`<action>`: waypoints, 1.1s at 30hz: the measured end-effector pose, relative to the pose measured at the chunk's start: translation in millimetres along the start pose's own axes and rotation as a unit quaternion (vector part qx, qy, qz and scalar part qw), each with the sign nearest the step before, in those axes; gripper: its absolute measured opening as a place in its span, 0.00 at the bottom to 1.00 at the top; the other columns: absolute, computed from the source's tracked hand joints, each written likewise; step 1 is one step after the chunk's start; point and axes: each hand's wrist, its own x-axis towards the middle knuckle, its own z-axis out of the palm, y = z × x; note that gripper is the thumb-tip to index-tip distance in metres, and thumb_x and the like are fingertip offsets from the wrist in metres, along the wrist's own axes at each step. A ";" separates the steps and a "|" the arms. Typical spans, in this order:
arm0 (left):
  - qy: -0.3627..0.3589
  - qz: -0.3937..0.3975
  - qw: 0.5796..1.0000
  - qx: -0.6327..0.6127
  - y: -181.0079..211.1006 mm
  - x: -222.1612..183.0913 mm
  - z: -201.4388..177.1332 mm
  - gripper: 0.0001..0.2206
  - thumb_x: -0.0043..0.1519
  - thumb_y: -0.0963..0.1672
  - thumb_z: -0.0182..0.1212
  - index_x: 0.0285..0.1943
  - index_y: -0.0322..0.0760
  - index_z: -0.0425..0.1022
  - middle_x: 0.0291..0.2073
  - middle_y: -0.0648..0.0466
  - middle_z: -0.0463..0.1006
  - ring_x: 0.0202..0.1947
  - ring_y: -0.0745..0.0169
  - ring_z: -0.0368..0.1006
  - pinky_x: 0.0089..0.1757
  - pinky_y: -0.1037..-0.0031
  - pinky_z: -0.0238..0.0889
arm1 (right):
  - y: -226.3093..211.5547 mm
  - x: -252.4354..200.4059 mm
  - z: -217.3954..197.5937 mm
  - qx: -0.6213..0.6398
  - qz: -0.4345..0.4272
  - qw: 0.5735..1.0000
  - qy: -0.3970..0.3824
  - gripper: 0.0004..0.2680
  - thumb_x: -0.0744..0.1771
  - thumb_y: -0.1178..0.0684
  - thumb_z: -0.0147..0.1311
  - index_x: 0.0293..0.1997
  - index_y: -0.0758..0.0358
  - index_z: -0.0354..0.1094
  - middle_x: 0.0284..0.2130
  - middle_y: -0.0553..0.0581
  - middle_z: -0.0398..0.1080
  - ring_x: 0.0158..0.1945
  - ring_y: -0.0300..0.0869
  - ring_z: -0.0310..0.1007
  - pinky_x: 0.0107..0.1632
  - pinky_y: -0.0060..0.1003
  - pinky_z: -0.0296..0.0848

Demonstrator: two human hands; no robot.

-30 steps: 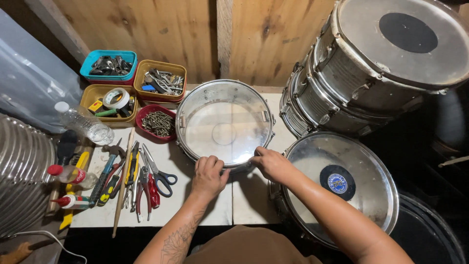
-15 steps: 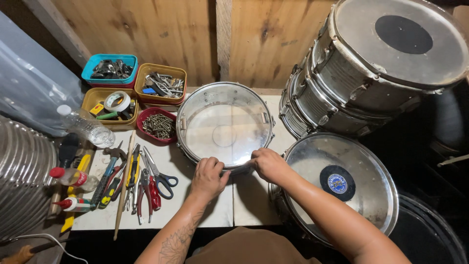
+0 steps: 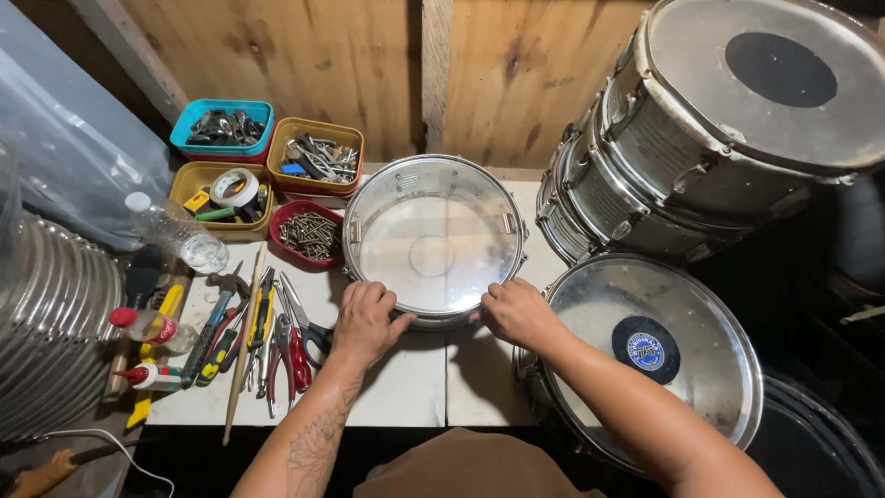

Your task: Repairing and assembling snare drums on a workbench

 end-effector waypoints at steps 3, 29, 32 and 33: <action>0.007 0.011 1.000 0.004 -0.2 1.9 -1.2 0.22 0.51 0.59 0.67 0.29 0.42 0.69 0.30 0.54 0.70 0.40 0.49 0.74 0.53 0.57 0.64 | -0.3 3.6 -0.2 -0.020 -0.030 0.999 0.017 0.13 0.68 0.37 0.46 0.29 0.53 0.64 0.22 0.52 0.65 0.26 0.47 0.72 0.37 0.42 0.70; 0.061 -0.112 0.989 -0.076 38.1 -94.2 11.8 0.20 0.50 0.46 0.71 0.51 0.41 0.77 0.49 0.47 0.73 0.52 0.41 0.73 0.54 0.56 0.67 | -25.4 59.7 -50.7 0.269 0.013 0.959 -0.093 0.05 0.66 0.46 0.54 0.33 0.51 0.67 0.30 0.51 0.66 0.36 0.53 0.76 0.39 0.47 0.77; 0.031 -0.125 0.990 -0.061 42.6 -108.7 4.3 0.18 0.50 0.47 0.71 0.49 0.42 0.78 0.46 0.49 0.74 0.51 0.44 0.74 0.52 0.58 0.68 | -50.0 84.3 -22.5 0.215 -0.020 0.974 -0.065 0.06 0.68 0.43 0.50 0.35 0.47 0.66 0.31 0.47 0.66 0.36 0.48 0.76 0.41 0.43 0.75; 0.018 -0.134 0.989 -0.061 42.8 -111.5 0.1 0.18 0.50 0.47 0.71 0.49 0.42 0.79 0.45 0.50 0.75 0.50 0.45 0.74 0.52 0.58 0.68 | -53.8 89.6 -12.2 0.196 -0.028 0.978 -0.067 0.06 0.67 0.43 0.49 0.34 0.47 0.66 0.31 0.46 0.66 0.36 0.46 0.75 0.41 0.41 0.73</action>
